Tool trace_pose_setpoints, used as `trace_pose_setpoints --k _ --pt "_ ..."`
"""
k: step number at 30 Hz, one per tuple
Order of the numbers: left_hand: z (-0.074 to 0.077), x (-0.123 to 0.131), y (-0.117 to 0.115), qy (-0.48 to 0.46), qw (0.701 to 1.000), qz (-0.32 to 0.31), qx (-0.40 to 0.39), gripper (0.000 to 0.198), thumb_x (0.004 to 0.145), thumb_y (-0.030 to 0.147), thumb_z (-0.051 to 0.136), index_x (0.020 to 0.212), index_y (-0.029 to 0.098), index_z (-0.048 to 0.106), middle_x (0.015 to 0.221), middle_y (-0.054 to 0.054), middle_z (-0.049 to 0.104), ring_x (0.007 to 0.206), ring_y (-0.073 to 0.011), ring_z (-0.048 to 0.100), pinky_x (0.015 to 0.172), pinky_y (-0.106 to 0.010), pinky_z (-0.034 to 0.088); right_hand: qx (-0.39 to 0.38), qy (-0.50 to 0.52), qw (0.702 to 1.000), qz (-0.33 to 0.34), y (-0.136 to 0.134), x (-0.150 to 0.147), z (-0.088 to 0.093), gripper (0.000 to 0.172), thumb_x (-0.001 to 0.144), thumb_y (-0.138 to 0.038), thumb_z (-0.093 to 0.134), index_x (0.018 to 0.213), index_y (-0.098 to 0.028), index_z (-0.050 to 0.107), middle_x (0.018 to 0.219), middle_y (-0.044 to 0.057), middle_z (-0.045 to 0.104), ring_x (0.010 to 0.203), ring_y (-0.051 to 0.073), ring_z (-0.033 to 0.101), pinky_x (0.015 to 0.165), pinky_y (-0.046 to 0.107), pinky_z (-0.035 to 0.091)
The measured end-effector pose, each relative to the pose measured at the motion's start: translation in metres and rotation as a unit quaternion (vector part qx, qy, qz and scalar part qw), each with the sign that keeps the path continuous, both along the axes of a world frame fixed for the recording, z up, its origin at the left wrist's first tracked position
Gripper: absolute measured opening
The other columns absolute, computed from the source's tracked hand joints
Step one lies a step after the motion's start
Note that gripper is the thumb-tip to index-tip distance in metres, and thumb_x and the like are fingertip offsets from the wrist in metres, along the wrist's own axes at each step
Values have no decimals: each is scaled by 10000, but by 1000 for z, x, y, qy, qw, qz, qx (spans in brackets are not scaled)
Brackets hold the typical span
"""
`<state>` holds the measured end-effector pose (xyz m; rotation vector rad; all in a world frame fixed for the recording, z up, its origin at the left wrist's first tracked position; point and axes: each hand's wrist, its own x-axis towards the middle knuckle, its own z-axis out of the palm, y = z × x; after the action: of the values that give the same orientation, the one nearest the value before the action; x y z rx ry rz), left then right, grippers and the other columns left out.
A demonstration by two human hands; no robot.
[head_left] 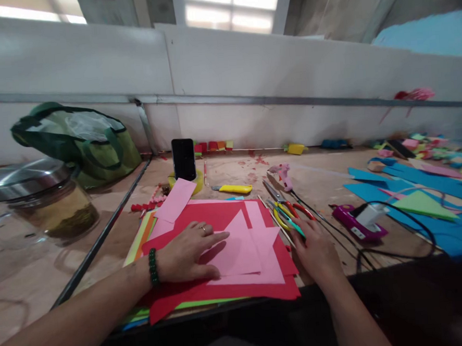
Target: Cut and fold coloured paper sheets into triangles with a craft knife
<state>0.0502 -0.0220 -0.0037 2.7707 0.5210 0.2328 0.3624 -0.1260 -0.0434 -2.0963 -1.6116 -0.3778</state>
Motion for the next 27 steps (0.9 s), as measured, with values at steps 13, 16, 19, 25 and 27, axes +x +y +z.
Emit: trace_pose_setpoints --k 13,16,19,25,27 --pt "11 -1 -1 31 989 117 -86 536 713 561 683 1086 187 589 945 -54 602 796 -213 539 674 -297 398 46 0 997 64 0 -6 9 338 910 -374 443 1047 -157 663 1038 129 657 996 295 570 898 462 458" --pt "11 -3 1 21 978 143 -152 549 675 512 727 1092 191 575 941 -34 621 780 -198 550 640 -268 390 18 60 987 145 0 -24 22 328 921 -381 441 1046 -175 664 1061 115 659 1026 257 589 907 412 468" --pt "10 -3 4 16 973 149 -176 462 674 474 738 1005 184 599 877 -18 616 740 -178 532 614 -251 371 -62 98 973 198 1 -45 38 341 919 -410 447 1072 -198 666 1084 103 656 1024 242 602 882 379 486" --pt "9 -7 15 -76 969 82 -222 339 682 365 737 575 157 491 652 18 489 627 -120 418 580 -233 317 -193 133 941 246 14 -63 54 379 924 -458 430 1143 -225 633 1147 83 636 1061 229 590 903 369 475" --pt "11 -12 23 -168 927 101 -319 347 670 390 741 584 150 505 626 24 481 597 -107 415 567 -226 337 -186 136 940 250 20 -61 56 381 938 -447 395 1149 -225 622 1176 84 625 1088 226 577 928 373 458"
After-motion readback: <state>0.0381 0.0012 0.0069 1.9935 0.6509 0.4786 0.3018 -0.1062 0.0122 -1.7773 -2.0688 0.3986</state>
